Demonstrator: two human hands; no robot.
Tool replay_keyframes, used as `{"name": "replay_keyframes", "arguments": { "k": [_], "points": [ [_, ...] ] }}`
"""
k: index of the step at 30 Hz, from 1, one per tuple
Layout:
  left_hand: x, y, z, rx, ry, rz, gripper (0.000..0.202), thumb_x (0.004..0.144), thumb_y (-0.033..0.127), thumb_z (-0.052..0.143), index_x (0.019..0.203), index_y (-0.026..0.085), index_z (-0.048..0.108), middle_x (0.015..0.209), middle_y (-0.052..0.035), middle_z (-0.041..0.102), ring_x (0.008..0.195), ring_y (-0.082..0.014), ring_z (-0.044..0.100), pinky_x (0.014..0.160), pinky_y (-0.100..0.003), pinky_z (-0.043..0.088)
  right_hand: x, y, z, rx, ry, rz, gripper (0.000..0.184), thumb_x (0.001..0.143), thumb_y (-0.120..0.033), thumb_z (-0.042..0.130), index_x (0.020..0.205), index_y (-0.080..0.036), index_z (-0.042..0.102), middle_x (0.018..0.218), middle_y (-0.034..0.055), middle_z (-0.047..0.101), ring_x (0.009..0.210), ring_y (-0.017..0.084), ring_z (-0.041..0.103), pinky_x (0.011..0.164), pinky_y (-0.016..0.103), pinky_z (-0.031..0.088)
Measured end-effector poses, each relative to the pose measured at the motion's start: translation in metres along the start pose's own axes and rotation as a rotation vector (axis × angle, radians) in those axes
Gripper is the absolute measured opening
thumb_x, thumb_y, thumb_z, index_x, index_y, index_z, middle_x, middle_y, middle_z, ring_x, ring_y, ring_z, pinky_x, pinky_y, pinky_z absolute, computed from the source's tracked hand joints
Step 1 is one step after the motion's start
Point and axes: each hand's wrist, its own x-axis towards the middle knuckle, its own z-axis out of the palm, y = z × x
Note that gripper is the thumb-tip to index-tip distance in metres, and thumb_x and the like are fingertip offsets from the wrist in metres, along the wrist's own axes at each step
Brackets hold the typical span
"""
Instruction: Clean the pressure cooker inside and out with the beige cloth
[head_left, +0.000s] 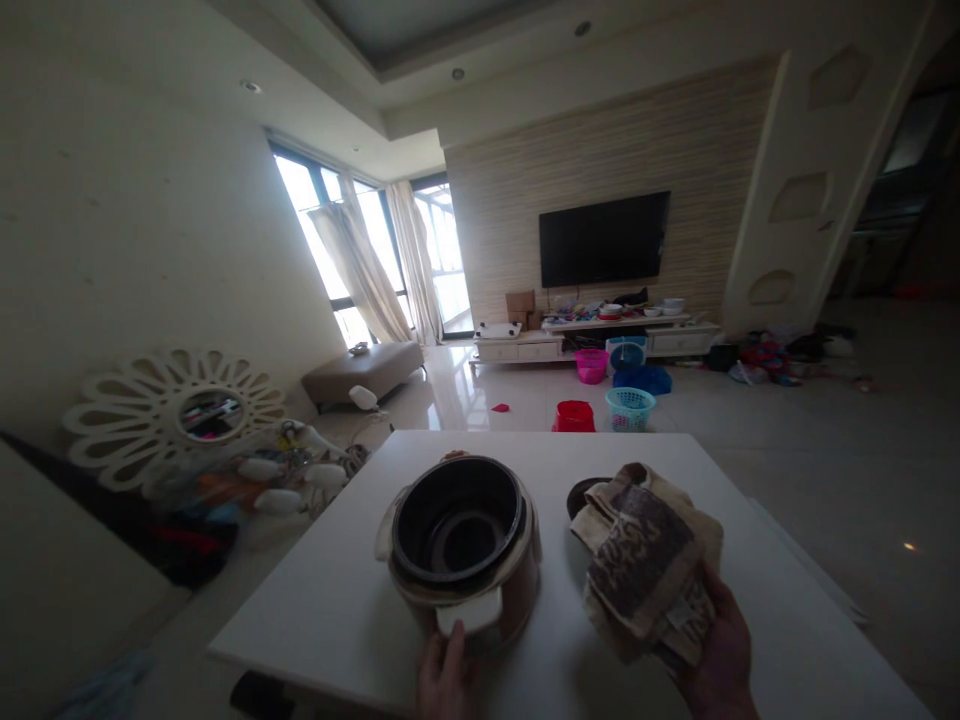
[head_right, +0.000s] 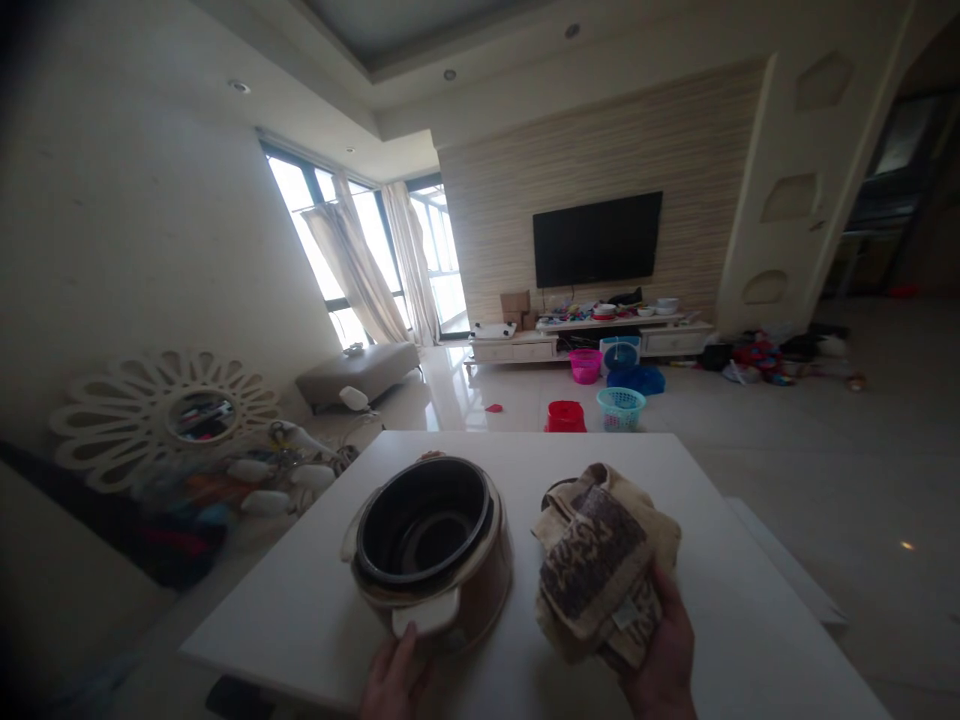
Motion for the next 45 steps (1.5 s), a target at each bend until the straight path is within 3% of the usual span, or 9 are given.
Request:
{"name": "replay_keyframes", "arguments": {
  "k": [8, 16, 22, 24, 27, 29, 33, 38, 45],
  "points": [
    [-0.026, 0.017, 0.031, -0.474, 0.168, 0.064, 0.036, 0.063, 0.025, 0.087, 0.09, 0.019, 0.065, 0.087, -0.005, 0.075, 0.069, -0.0202, 0.074, 0.063, -0.03, 0.06, -0.004, 0.007, 0.008, -0.026, 0.041, 0.014, 0.036, 0.083, -0.047, 0.072, 0.106, -0.022, 0.083, 0.109, 0.0099, 0.081, 0.125, 0.033, 0.07, 0.117, 0.056, 0.047],
    [-0.043, 0.0, 0.087, -0.597, 0.181, -0.023, 0.033, 0.06, 0.019, 0.087, 0.084, 0.021, 0.064, 0.076, -0.0045, 0.075, 0.06, -0.0221, 0.073, 0.057, -0.03, 0.058, 0.005, 0.005, -0.001, -0.04, 0.044, -0.009, 0.027, 0.082, -0.041, 0.071, 0.099, -0.022, 0.083, 0.105, 0.0097, 0.082, 0.125, 0.033, 0.069, 0.114, 0.058, 0.049],
    [-0.064, -0.025, 0.147, -0.44, 0.045, 0.001, 0.05, 0.059, 0.046, 0.092, 0.096, 0.021, 0.07, 0.087, -0.0073, 0.077, 0.064, -0.0208, 0.073, 0.058, -0.029, 0.052, 0.016, 0.0, -0.015, -0.114, -0.09, -0.163, 0.037, 0.085, -0.039, 0.069, 0.118, -0.026, 0.079, 0.113, 0.0083, 0.081, 0.127, 0.032, 0.068, 0.116, 0.059, 0.047],
    [-0.068, -0.034, 0.137, -0.325, -0.089, 0.011, 0.05, 0.055, 0.048, 0.093, 0.09, 0.019, 0.072, 0.095, -0.0099, 0.078, 0.065, -0.0201, 0.073, 0.056, -0.027, 0.049, 0.015, -0.002, -0.018, -0.127, -0.058, -0.188, 0.038, 0.086, -0.036, 0.067, 0.122, -0.027, 0.077, 0.113, 0.0073, 0.081, 0.125, 0.031, 0.07, 0.116, 0.059, 0.047],
    [-0.062, -0.039, 0.078, -0.152, -0.274, -0.081, 0.041, 0.049, 0.037, 0.092, 0.076, 0.016, 0.069, 0.084, -0.0095, 0.075, 0.056, -0.0191, 0.068, 0.049, -0.025, 0.043, 0.012, -0.004, -0.021, -0.143, 0.036, -0.197, 0.038, 0.087, -0.035, 0.065, 0.123, -0.028, 0.076, 0.108, 0.0059, 0.082, 0.119, 0.03, 0.073, 0.115, 0.06, 0.048],
    [-0.049, -0.027, 0.027, -0.208, -0.19, -0.215, 0.035, 0.057, 0.032, 0.086, 0.083, 0.018, 0.067, 0.075, -0.0056, 0.072, 0.056, -0.019, 0.067, 0.052, -0.027, 0.046, 0.01, -0.004, -0.022, -0.161, 0.078, -0.189, 0.039, 0.087, -0.037, 0.065, 0.124, -0.028, 0.076, 0.107, 0.0052, 0.082, 0.113, 0.03, 0.076, 0.114, 0.06, 0.049],
    [-0.009, 0.043, -0.041, -0.317, 0.158, 0.009, 0.023, 0.088, 0.035, 0.059, 0.101, 0.018, 0.065, 0.088, -0.0062, 0.071, 0.067, -0.016, 0.069, 0.061, -0.027, 0.053, 0.009, 0.001, -0.024, -0.191, 0.131, -0.158, 0.039, 0.087, -0.037, 0.063, 0.124, -0.029, 0.075, 0.106, 0.004, 0.082, 0.098, 0.027, 0.079, 0.112, 0.058, 0.051],
    [0.03, 0.117, -0.04, -0.176, 0.076, 0.147, 0.032, 0.096, 0.046, 0.052, 0.093, 0.016, 0.062, 0.083, -0.0047, 0.065, 0.058, -0.014, 0.06, 0.05, -0.026, 0.049, 0.006, 0.005, -0.028, -0.214, 0.149, -0.153, 0.035, 0.086, -0.035, 0.062, 0.117, -0.026, 0.078, 0.099, 0.0049, 0.083, 0.102, 0.029, 0.079, 0.111, 0.06, 0.051],
    [0.047, 0.114, -0.027, -0.082, -0.006, 0.128, 0.023, 0.092, 0.04, 0.056, 0.092, 0.018, 0.062, 0.071, -0.0006, 0.06, 0.051, -0.0137, 0.055, 0.047, -0.026, 0.046, -0.015, -0.006, -0.042, -0.223, 0.165, -0.197, 0.037, 0.086, -0.034, 0.065, 0.119, -0.026, 0.077, 0.101, 0.0048, 0.083, 0.099, 0.029, 0.079, 0.111, 0.06, 0.051]
  ]
}}
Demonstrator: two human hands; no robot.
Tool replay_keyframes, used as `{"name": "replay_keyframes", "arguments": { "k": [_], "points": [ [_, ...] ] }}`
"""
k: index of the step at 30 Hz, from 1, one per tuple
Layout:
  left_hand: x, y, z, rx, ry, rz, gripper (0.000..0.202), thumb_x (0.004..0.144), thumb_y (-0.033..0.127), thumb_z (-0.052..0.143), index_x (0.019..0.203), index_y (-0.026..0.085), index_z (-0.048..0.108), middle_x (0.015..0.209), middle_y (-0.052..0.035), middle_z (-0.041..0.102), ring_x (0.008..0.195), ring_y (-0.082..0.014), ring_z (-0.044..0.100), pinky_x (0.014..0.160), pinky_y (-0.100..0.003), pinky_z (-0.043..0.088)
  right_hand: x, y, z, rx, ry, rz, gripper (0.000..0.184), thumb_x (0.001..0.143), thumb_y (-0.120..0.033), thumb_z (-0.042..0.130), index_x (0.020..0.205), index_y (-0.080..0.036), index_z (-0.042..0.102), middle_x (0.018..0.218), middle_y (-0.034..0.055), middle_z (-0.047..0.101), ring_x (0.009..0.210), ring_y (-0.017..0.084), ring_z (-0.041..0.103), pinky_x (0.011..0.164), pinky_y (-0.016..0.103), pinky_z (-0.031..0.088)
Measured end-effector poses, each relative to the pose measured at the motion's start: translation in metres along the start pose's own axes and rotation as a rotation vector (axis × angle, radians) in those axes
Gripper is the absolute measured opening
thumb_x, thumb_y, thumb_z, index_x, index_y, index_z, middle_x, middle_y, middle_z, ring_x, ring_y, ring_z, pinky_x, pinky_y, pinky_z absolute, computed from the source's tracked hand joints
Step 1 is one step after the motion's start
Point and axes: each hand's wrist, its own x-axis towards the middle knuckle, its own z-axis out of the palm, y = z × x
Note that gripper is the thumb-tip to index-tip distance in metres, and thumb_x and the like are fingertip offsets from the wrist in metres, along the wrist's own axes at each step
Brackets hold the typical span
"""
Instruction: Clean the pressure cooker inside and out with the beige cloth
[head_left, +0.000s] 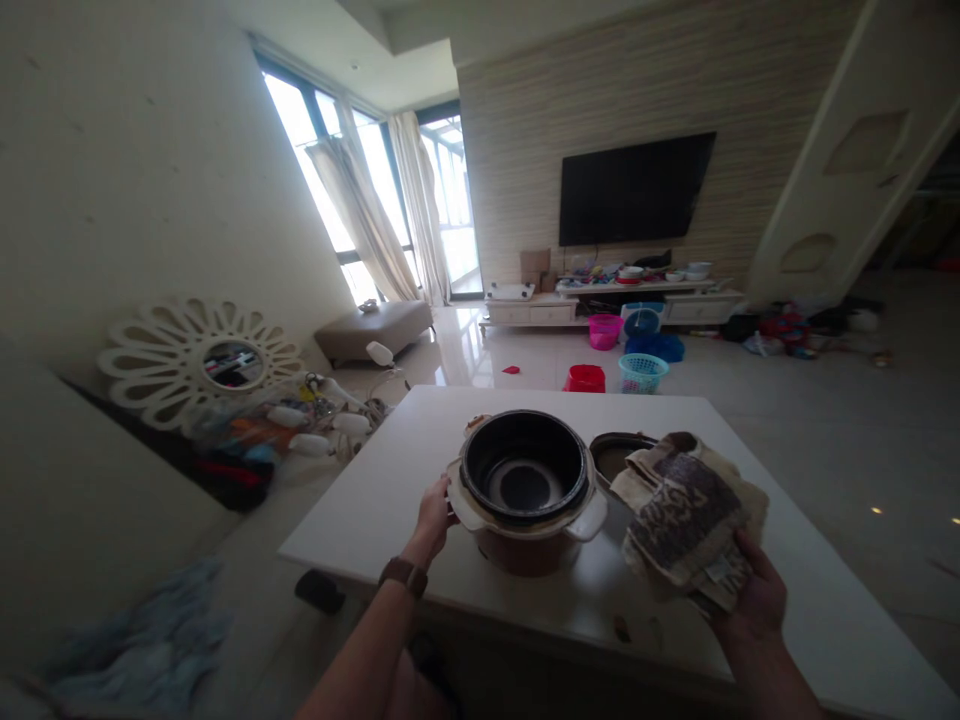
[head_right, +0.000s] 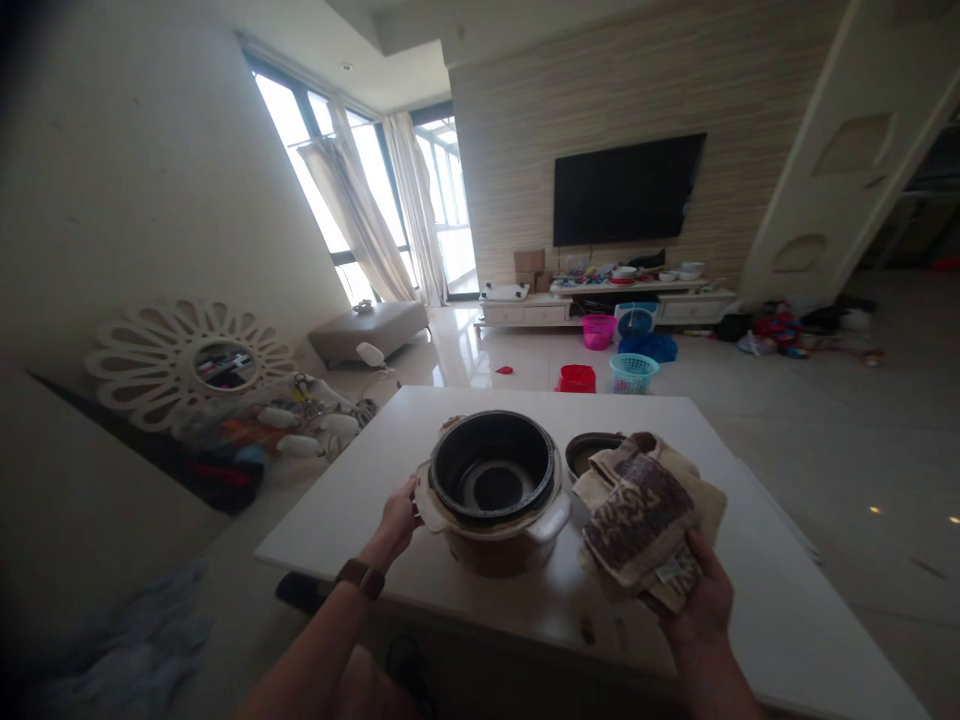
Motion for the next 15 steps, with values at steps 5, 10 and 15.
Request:
{"name": "replay_keyframes", "arguments": {
  "k": [5, 10, 15],
  "points": [
    [0.0, -0.004, -0.001, -0.014, -0.069, 0.08, 0.028, 0.089, 0.046, 0.06, 0.08, 0.02, 0.053, 0.057, 0.0055, 0.048, 0.041, -0.0096, 0.043, 0.039, -0.02, 0.03, -0.021, -0.019, 0.008, 0.025, -0.026, -0.046, 0.042, 0.089, -0.032, 0.062, 0.13, -0.027, 0.072, 0.114, 0.0049, 0.081, 0.107, 0.027, 0.077, 0.112, 0.057, 0.051],
    [-0.035, -0.019, -0.001, -0.105, -0.082, 0.061, 0.03, 0.09, 0.048, 0.06, 0.095, 0.019, 0.057, 0.067, 0.003, 0.056, 0.048, -0.0118, 0.052, 0.044, -0.022, 0.04, -0.044, -0.033, 0.032, 0.019, -0.116, -0.055, 0.038, 0.088, -0.033, 0.069, 0.125, -0.028, 0.073, 0.117, 0.0039, 0.08, 0.111, 0.025, 0.076, 0.113, 0.054, 0.051],
    [-0.072, -0.039, -0.008, -0.118, -0.116, -0.063, 0.025, 0.091, 0.043, 0.057, 0.102, 0.02, 0.056, 0.08, -0.0026, 0.062, 0.058, -0.0161, 0.062, 0.047, -0.025, 0.047, -0.062, -0.039, 0.064, -0.051, -0.252, -0.016, 0.034, 0.082, -0.021, 0.072, 0.116, -0.019, 0.075, 0.104, 0.008, 0.082, 0.106, 0.027, 0.078, 0.109, 0.053, 0.055]
  ]
}}
